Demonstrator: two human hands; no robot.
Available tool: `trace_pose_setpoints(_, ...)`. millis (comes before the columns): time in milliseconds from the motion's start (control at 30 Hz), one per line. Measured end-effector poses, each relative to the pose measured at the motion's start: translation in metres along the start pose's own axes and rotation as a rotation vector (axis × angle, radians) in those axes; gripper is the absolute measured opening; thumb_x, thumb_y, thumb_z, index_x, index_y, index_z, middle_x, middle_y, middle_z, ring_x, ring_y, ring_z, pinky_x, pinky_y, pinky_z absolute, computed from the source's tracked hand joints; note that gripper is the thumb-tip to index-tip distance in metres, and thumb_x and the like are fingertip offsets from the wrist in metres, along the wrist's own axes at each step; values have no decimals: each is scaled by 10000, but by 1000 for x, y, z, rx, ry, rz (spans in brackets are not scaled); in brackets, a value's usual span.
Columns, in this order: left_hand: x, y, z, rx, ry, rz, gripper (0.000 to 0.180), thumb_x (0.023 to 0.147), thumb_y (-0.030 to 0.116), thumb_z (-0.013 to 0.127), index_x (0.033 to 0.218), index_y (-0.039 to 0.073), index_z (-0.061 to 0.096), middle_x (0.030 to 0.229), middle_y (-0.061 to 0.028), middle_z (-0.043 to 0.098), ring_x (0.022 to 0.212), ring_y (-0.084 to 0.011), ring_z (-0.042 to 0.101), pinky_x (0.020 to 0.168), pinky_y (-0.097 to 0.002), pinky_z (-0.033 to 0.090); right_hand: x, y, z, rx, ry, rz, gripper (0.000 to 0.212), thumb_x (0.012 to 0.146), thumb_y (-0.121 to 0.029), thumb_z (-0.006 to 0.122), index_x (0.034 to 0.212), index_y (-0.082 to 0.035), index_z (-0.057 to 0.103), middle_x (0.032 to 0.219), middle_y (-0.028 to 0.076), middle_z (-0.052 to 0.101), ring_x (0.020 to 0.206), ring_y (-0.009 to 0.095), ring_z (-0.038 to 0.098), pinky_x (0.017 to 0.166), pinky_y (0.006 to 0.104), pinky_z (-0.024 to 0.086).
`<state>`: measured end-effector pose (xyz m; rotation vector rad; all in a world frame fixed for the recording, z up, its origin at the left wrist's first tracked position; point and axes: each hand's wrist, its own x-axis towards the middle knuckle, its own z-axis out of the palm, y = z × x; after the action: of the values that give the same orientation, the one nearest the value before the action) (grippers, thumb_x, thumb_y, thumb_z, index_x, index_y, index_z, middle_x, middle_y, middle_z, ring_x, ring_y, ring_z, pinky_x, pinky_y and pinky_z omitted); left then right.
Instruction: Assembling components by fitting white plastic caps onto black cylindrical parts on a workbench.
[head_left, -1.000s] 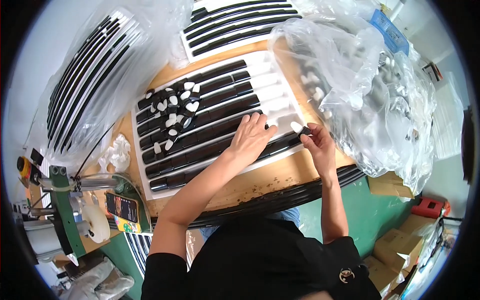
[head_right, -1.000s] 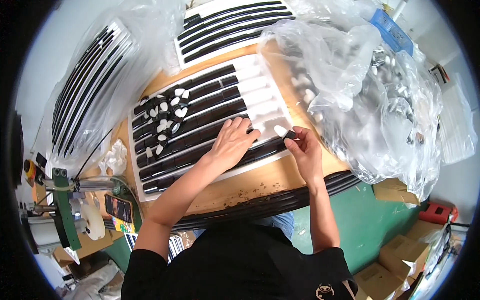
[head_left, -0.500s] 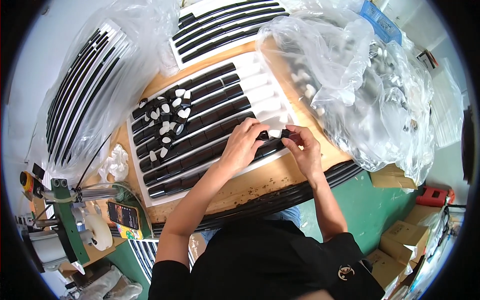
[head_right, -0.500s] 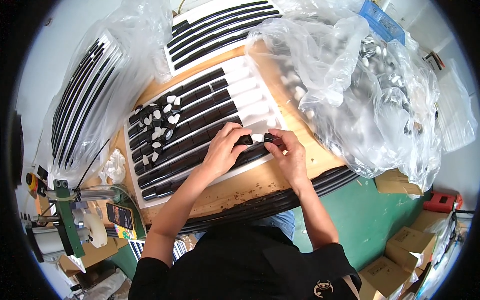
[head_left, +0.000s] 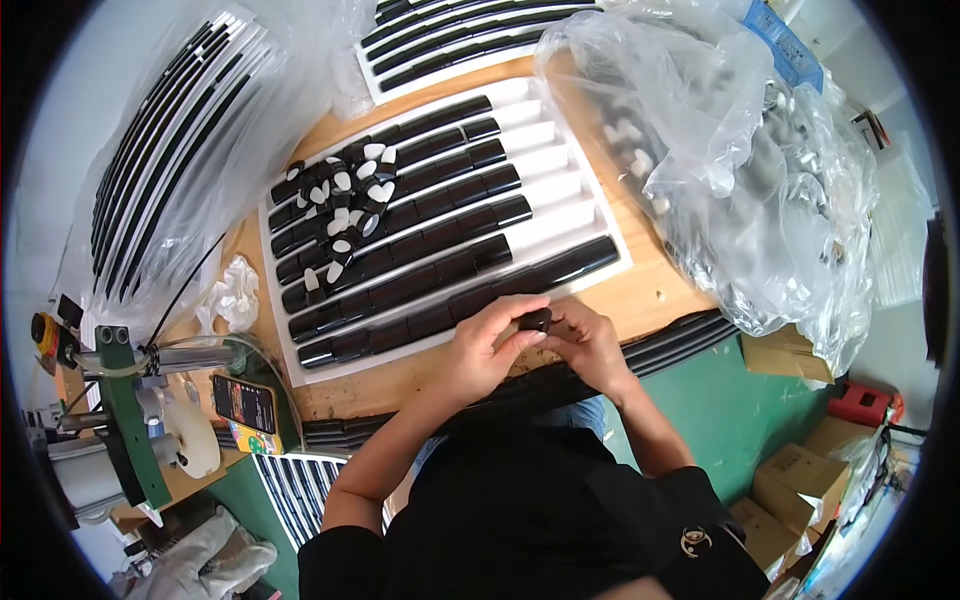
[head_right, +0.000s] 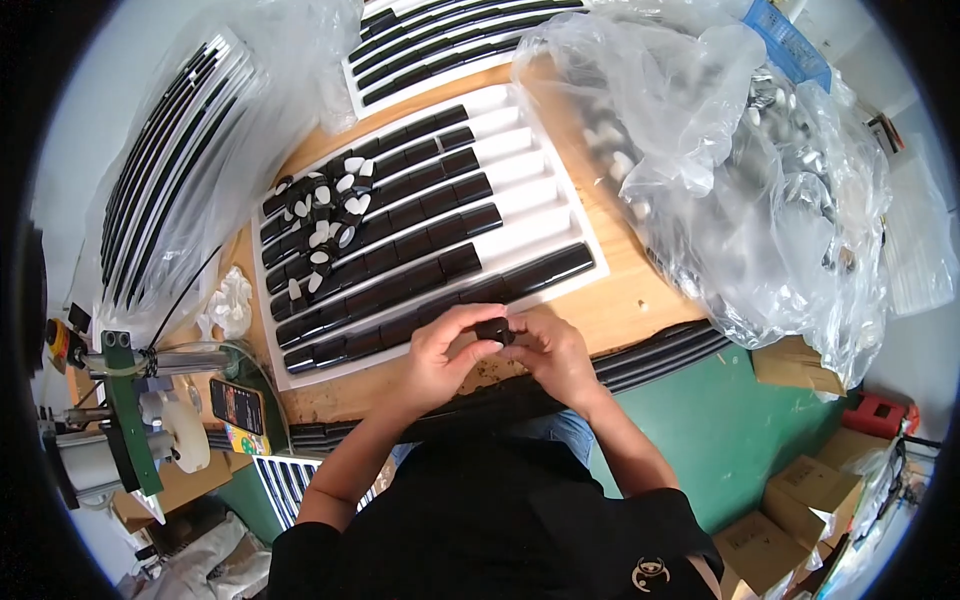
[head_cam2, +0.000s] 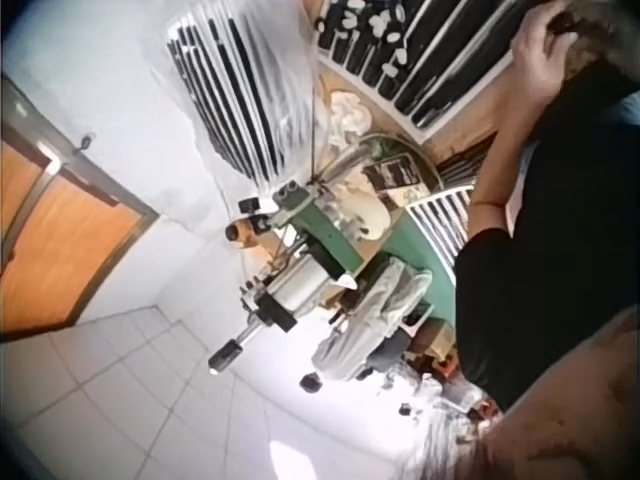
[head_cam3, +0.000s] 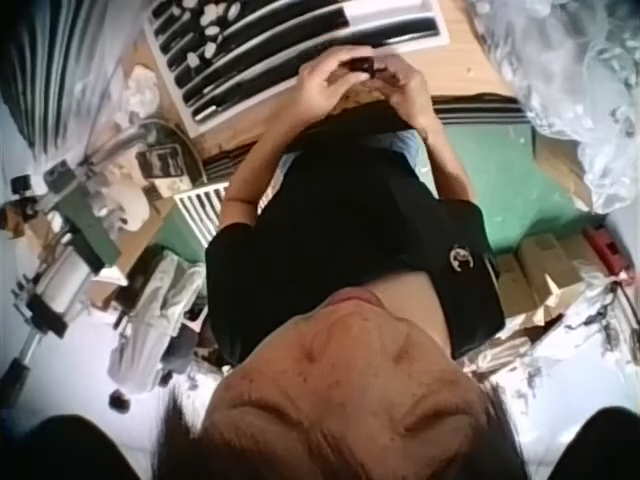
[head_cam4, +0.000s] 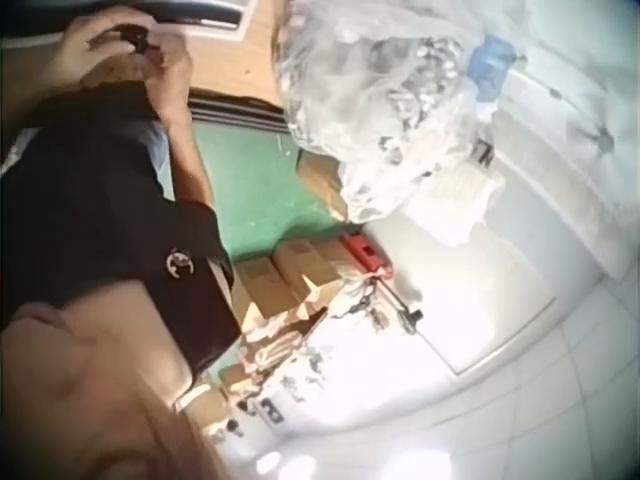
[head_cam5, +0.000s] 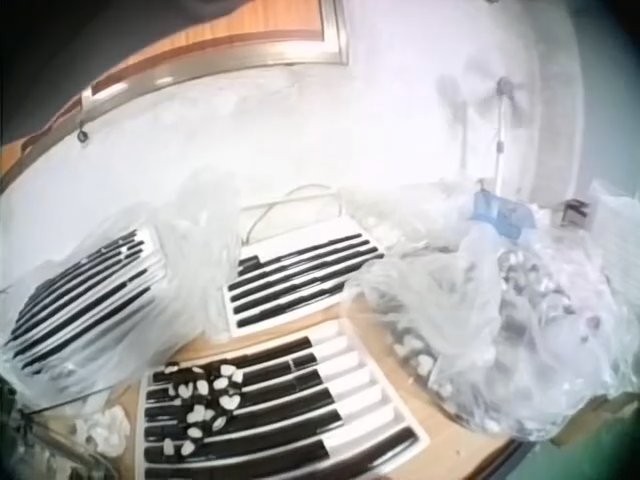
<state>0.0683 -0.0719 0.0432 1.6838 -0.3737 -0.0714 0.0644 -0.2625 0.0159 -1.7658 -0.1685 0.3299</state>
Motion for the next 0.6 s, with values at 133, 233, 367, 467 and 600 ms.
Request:
trace_pose_setpoints(133, -21, -23, 7, 179, 27, 118, 309, 853, 15, 660, 1160, 21, 625, 1186, -136, 635, 1085, -291, 625, 912, -347, 508, -5, 8, 12, -522, 98, -276, 354, 652, -93, 799, 973, -92, 650, 1005, 59, 652, 923, 313, 598, 800, 390, 478)
trace_pose_setpoints(233, -34, -31, 17, 105, 61, 27, 316, 848, 30, 673, 1160, 16, 625, 1174, -134, 644, 1076, -281, 630, 904, -343, 511, -8, 6, 18, -641, 141, -273, 323, 634, -101, 795, 917, -94, 637, 1010, 49, 614, 934, 292, 565, 792, 402, 452)
trace_pose_setpoints(367, -43, -38, 20, 93, -1, -89, 401, 853, -41, 642, 1244, 12, 574, 1219, -141, 624, 1096, -249, 627, 945, -323, 506, -9, 7, 17, -739, 124, -243, 319, 652, -65, 764, 940, -102, 632, 951, 71, 596, 912, 295, 566, 770, 408, 436)
trace_pose_setpoints(467, -42, -43, 21, 244, 9, 138, 398, 831, 36, 690, 1216, 15, 593, 1132, -145, 662, 1031, -299, 647, 876, -350, 519, -10, 6, 16, -738, 112, -239, 326, 658, -41, 743, 955, -101, 623, 928, 82, 588, 906, 307, 559, 767, 417, 433)
trace_pose_setpoints(600, -48, -44, 19, 202, 47, 4, 386, 824, 29, 691, 1198, 11, 598, 1109, -161, 662, 1004, -314, 653, 854, -362, 522, -8, -3, 3, -526, 9, -199, 294, 728, -39, 727, 1005, -56, 629, 912, 115, 625, 870, 312, 601, 749, 392, 475)
